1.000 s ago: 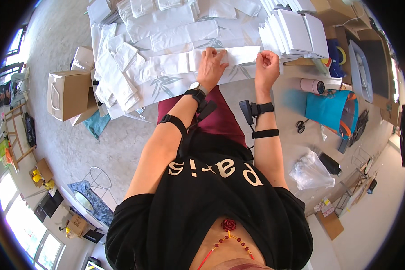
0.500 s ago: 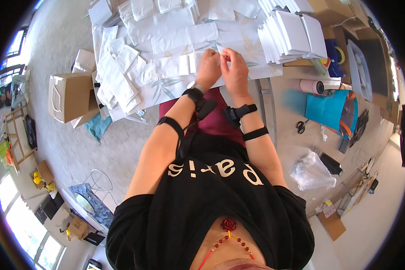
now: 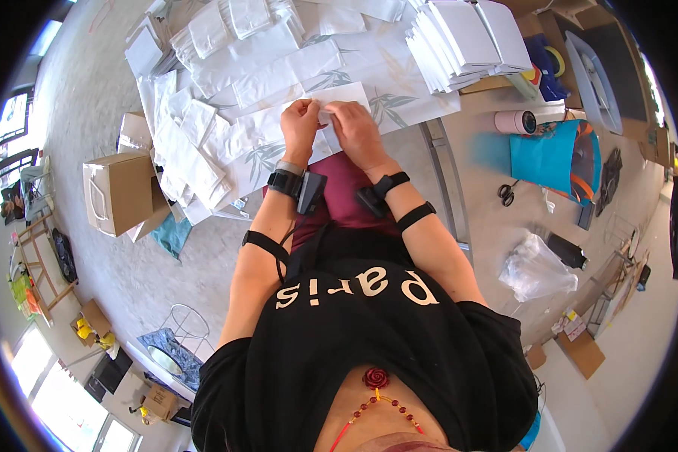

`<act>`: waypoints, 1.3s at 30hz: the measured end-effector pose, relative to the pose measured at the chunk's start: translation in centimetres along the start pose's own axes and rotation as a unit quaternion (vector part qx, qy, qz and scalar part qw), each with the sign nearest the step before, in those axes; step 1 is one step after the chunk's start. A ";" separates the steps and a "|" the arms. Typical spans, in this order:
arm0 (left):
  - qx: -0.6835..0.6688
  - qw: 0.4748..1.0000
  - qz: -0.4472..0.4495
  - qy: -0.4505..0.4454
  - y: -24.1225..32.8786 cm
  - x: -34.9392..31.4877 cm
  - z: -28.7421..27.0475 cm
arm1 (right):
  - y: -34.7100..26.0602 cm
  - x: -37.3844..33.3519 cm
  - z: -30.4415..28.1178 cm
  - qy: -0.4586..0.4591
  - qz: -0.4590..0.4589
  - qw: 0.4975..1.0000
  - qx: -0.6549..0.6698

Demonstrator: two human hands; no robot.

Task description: The person folds paper sheets to form envelopes and stacks them onto a pile.

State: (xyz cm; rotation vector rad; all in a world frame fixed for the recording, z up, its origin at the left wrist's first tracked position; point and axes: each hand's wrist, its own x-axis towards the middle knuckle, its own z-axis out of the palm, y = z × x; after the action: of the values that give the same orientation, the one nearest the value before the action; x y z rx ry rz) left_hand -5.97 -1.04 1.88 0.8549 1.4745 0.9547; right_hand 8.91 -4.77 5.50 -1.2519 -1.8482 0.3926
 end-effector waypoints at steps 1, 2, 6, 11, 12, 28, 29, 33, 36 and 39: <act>0.041 0.999 0.023 0.012 -0.7 0.3 -0.2 | 0.6 -0.2 -0.4 0.016 0.014 1.000 -0.012; 0.059 0.998 0.033 0.016 -0.5 0.3 0.0 | 1.7 -0.5 -1.0 0.034 0.029 0.999 -0.026; 0.118 0.989 0.080 0.039 0.4 -0.1 0.5 | 5.0 -0.6 -2.7 0.074 0.139 0.987 -0.031; 0.144 0.983 0.098 0.050 0.9 -0.3 0.7 | 6.5 0.3 -2.9 0.030 0.135 0.990 -0.021; 0.147 0.983 0.100 0.052 1.0 -0.3 0.7 | 6.7 0.5 -2.8 0.017 0.135 0.991 -0.019; 0.257 0.943 0.200 0.075 0.3 0.0 0.1 | 9.6 0.1 -2.7 -0.067 0.073 0.993 -0.068; 0.259 0.943 0.197 0.075 0.3 -0.1 0.1 | 9.6 0.1 -2.8 -0.074 0.072 0.992 -0.073; 0.280 0.933 0.211 0.081 0.6 -0.4 0.0 | 9.5 -0.1 -3.1 -0.104 0.070 0.987 -0.098; 0.320 0.926 0.187 0.072 1.2 -0.9 0.0 | 9.6 -0.1 -3.3 -0.126 0.059 0.983 -0.117; 0.397 0.873 0.261 0.109 1.3 -1.7 0.1 | 9.9 -0.1 -3.6 -0.139 0.045 0.981 -0.124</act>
State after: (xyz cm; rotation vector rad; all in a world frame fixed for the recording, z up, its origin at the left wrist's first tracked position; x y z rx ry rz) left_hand -5.71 -2.05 3.78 1.8698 1.9109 0.8264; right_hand 17.74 -1.11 1.06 -1.5165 -2.1329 0.4133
